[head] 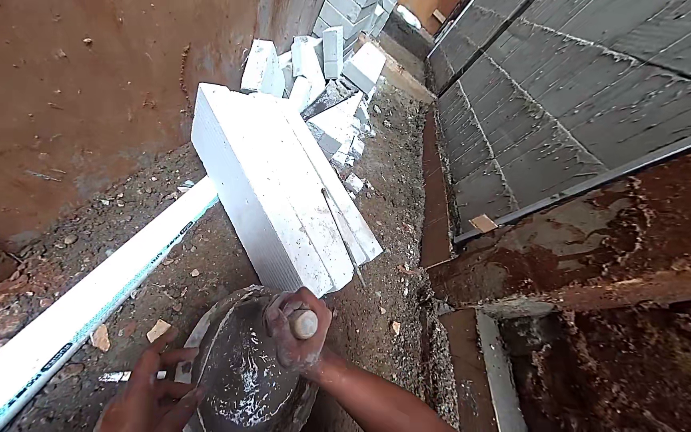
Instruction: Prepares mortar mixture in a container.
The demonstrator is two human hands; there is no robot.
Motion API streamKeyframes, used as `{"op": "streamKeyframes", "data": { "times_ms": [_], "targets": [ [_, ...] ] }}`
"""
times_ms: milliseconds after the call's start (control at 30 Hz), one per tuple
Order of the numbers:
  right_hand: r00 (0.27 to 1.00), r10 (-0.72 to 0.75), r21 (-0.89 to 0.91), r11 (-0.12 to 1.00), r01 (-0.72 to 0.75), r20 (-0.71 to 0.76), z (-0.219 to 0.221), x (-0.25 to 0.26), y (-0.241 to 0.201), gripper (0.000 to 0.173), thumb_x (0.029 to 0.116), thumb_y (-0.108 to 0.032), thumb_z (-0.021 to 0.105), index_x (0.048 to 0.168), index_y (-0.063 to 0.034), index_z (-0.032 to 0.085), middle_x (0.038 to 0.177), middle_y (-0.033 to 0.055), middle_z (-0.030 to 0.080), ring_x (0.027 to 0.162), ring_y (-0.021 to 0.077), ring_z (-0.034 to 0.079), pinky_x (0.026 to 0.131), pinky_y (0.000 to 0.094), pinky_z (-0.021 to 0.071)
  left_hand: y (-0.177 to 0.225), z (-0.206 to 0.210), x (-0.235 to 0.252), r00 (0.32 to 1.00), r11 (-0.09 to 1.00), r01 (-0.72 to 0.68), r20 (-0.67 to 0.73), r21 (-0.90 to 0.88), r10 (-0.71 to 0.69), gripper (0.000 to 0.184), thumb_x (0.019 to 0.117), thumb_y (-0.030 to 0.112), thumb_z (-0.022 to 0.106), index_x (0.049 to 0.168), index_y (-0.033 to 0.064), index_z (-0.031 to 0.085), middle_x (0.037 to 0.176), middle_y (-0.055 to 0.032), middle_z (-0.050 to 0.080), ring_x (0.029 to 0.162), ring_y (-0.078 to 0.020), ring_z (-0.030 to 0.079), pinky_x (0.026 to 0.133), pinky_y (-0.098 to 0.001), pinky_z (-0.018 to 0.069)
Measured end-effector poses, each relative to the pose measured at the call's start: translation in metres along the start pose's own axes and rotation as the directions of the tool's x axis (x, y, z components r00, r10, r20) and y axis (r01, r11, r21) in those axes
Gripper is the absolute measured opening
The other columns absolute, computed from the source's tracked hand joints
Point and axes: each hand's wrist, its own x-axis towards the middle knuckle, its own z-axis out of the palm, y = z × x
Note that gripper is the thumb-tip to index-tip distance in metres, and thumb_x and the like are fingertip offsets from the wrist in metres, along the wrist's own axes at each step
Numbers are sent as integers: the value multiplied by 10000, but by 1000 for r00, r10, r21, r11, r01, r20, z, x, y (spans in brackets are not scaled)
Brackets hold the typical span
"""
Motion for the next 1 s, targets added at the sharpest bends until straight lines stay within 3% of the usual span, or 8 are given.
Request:
{"op": "streamKeyframes", "data": {
  "times_ms": [200,300,400,533,667,800,867,1000],
  "targets": [
    [908,417,-312,870,-382,52,0,-53,25,146,817,-110,665,730,-33,578,636,-1,565,570,23,545,541,208,460,2,0,-4,1000,1000,16,-3,3,-16,882,844,-43,770,1556,39,255,1359,-145,607,807,-184,740,735,-358,631],
    [788,615,-278,763,-583,37,-2,-48,12,96,818,-95,662,769,-59,588,626,-29,555,538,26,537,523,223,468,1,0,-6,1000,1000,9,-13,7,-9,883,845,-46,769,1558,42,255,1357,-145,613,807,-200,744,741,-373,633],
    [675,736,-74,672,-737,-48,-7,-37,7,58,850,-70,626,826,-58,574,583,-7,552,473,101,547,479,292,503,5,3,-5,1000,1000,5,-26,22,-4,889,837,-43,777,1558,51,264,1348,-120,626,800,-196,743,737,-377,632],
    [702,699,309,704,-640,-136,-10,-22,-9,98,919,-63,541,842,-88,486,501,-14,490,422,130,535,458,315,502,4,6,-5,999,1000,-4,-41,16,5,890,831,-46,782,1555,57,274,1337,-121,631,798,-203,744,728,-383,634],
    [855,518,113,849,-517,19,-7,-21,-23,110,875,-78,625,797,-82,547,549,-1,555,445,118,556,445,294,498,6,4,-5,999,1000,-2,-32,20,3,885,836,-49,776,1553,49,267,1346,-134,618,807,-199,744,741,-379,635],
    [956,292,286,916,-281,4,-3,-16,-20,148,920,-95,637,816,-113,534,570,-4,553,474,115,569,473,294,508,5,6,-5,999,1000,2,-47,21,-1,877,837,-60,768,1552,40,269,1346,-129,625,798,-199,743,737,-375,631],
    [932,357,187,913,-363,69,-5,-29,-7,138,897,-87,646,797,-99,551,594,-2,575,495,105,576,486,291,515,7,6,-4,999,1000,1,-41,15,-1,886,837,-55,772,1554,43,260,1352,-130,618,801,-197,742,740,-371,632],
    [752,631,-313,765,-563,189,-8,-45,6,113,834,-134,663,792,-46,607,646,-4,556,573,65,550,553,272,471,8,6,-6,999,1000,4,-38,14,-3,898,835,-56,775,1561,42,254,1348,-140,617,815,-196,744,744,-364,632]
  ]
}}
